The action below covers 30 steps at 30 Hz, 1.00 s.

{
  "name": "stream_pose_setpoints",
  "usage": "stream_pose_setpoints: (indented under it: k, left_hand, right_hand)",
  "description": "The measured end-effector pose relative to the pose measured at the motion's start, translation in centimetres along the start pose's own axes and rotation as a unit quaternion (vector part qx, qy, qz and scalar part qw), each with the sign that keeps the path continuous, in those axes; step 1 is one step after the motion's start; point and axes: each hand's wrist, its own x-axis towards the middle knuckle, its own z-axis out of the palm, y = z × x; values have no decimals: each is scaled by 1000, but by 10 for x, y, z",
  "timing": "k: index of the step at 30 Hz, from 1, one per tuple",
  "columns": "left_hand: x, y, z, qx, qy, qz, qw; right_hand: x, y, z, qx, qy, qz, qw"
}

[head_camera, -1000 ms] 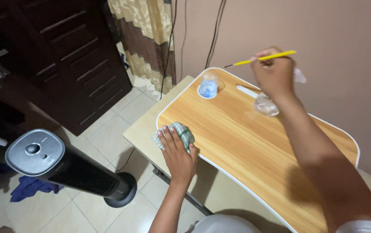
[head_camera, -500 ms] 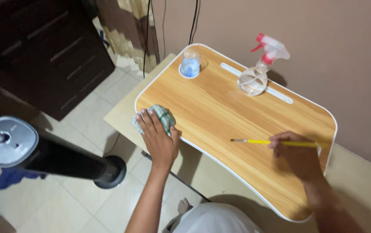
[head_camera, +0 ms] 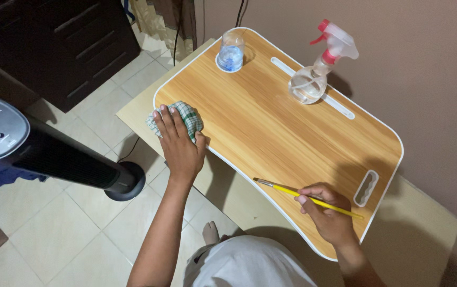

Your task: The person cleans a wooden lap desk by spraying a cleaning solution and wiping the surface with a cloth. They then use a small brush to clean the edges and crevices of the desk.

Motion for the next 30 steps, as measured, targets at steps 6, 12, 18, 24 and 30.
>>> stream_pose_setpoints:
  k: [6,12,18,24,30]
  left_hand:
    - [0,-1,2,16,4,3,1000]
    - [0,0,3,18,-9,-20,1000]
    - [-1,-2,6,20,4,-17,1000]
    - [0,-2,7,24,6,-12,1000]
    - [-1,-2,7,24,-6,-19,999]
  right_hand:
    - [14,-24,-2,-121,-55,2,991]
    - [16,-43,-14,-196,-72,-119,971]
    - [-11,-56,-49,-166,-74,-45,982]
    - [18,-55,-23,-285,-77,-142,945]
    - [36,-67,-3,-156,-114,-120,974]
